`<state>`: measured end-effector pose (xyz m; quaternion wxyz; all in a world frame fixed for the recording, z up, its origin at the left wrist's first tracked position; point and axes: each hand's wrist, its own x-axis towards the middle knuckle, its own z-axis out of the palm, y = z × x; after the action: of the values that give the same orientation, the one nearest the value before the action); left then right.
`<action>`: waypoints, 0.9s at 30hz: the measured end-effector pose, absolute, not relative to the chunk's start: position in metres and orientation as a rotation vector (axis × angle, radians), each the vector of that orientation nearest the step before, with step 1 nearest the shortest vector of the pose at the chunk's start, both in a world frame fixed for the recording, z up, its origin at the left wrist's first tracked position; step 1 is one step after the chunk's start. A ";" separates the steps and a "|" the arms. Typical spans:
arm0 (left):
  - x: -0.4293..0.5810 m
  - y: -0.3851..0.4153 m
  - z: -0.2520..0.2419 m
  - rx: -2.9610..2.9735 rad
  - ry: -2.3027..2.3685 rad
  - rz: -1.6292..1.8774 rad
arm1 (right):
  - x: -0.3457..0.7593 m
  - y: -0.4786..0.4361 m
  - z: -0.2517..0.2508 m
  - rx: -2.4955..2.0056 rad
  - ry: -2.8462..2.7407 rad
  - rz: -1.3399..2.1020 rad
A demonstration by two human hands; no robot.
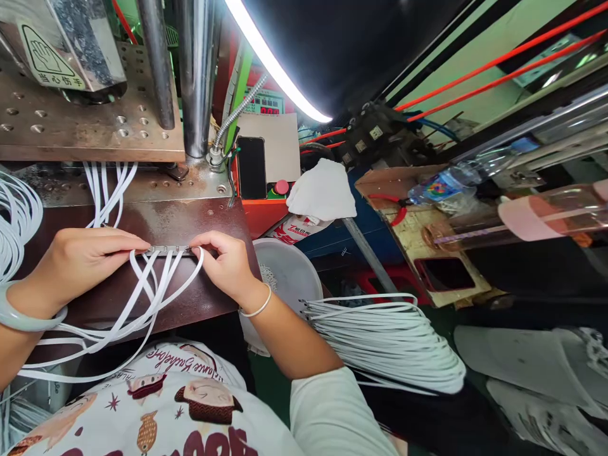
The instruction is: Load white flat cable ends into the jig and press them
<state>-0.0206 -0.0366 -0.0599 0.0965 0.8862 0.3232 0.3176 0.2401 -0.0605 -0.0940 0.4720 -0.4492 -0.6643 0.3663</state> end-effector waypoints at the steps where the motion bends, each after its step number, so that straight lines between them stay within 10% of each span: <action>1: -0.021 -0.036 -0.059 2.686 0.925 0.934 | 0.240 -0.061 -0.093 -1.089 -1.664 0.849; 11: -0.024 -0.037 -0.059 2.731 0.914 0.778 | 0.243 -0.054 -0.081 -0.993 -2.165 0.279; 19: -0.041 -0.015 -0.046 2.884 1.227 -0.030 | 0.242 -0.054 -0.091 -0.891 -2.363 0.060; 27: -0.040 -0.070 -0.017 2.884 1.423 0.593 | 0.243 -0.049 -0.098 -0.888 -2.193 0.427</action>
<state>-0.0403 -0.0702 -0.0171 -0.0642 0.8801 0.4342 0.1808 0.2434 -0.0489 -0.0984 0.3604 -0.3446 -0.8508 0.1657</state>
